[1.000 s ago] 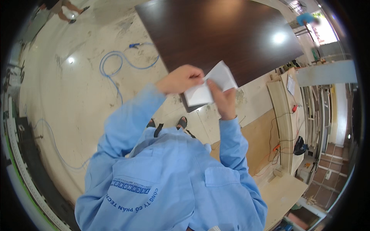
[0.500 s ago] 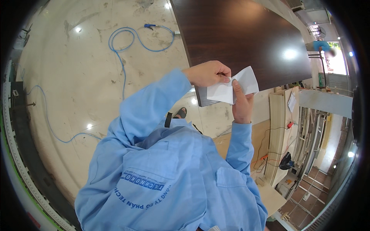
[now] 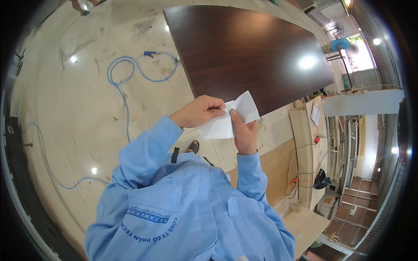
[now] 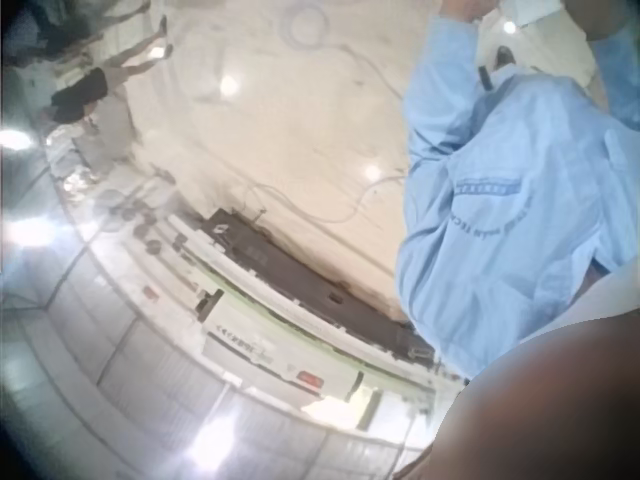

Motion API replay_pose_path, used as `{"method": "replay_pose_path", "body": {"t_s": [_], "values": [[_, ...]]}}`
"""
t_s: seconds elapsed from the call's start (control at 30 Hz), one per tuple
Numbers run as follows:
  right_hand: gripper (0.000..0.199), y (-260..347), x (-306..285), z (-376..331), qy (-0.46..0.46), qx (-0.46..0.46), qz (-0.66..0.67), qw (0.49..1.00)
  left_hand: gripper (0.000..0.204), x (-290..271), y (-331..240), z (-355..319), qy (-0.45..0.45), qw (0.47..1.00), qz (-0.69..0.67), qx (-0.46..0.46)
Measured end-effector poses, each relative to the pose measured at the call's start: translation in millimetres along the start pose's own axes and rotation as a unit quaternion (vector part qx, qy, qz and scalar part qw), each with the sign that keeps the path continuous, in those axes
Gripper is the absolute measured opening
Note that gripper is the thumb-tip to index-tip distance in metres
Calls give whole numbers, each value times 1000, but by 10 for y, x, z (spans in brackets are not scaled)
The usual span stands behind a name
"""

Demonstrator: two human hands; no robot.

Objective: The person organizes papers on a table, then retrieves a roll of tape. They proceed to wrap a large, dark brown wooden tabletop with corrugated cardboard, smoothing the material over the surface.

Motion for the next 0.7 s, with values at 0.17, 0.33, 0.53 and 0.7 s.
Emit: {"method": "replay_pose_path", "body": {"t_s": [0.17,0.33,0.53,0.7], "values": [[36,-19,-27,-25,9,4,2,1000,14,3,-33,9,40,999,-28,-10],[38,-87,-34,-46,19,51,97,994,15,27,-83,21,50,995,-90,12],[35,4,-181,-12,-23,-12,193,981,11,74,-42,-14,-16,996,-88,10],[36,166,-392,27,-110,-98,143,979,10,137,146,-65,-75,994,-77,-23]]}}
Point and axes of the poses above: each hand's wrist, its own z-axis towards the middle knuckle, its own x-axis out of the palm, y = z × x, the point moved 6 cm from there along z, towards the middle knuckle, and after that the axes turned 11 degrees about x, right-handed, at the moved point
